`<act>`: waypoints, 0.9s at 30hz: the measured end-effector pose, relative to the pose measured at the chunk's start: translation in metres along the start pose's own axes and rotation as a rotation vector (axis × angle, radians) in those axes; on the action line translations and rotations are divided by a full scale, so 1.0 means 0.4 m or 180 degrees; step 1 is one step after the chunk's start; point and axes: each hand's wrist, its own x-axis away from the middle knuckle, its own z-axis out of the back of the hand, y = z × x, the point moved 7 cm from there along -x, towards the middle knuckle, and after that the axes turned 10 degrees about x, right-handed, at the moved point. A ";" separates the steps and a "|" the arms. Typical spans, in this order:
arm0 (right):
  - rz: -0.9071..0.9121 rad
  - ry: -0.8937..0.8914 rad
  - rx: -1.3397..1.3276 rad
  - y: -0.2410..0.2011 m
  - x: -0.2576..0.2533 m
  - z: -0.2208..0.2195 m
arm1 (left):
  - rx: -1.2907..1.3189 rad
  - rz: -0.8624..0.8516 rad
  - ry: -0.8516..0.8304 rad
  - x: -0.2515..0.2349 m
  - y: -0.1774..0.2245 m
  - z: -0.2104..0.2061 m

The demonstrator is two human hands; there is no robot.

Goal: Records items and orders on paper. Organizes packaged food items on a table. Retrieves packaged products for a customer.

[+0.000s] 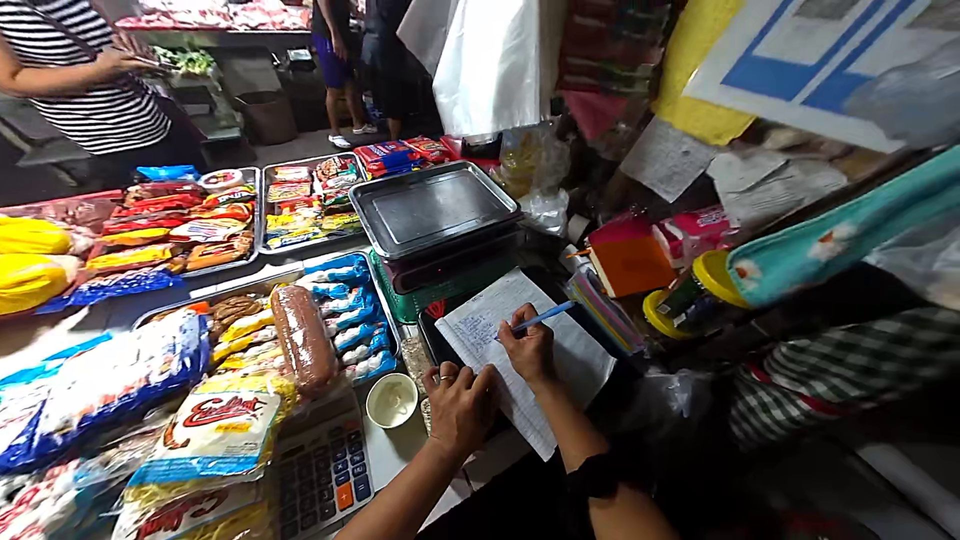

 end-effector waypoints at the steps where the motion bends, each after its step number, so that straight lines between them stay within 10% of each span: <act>1: 0.0002 -0.0002 0.0000 -0.001 0.000 -0.001 | -0.0005 0.0004 -0.0009 0.001 0.000 0.000; 27: -0.0024 0.0211 0.0178 0.001 -0.002 0.005 | -0.0067 -0.0043 0.0061 0.000 0.001 0.002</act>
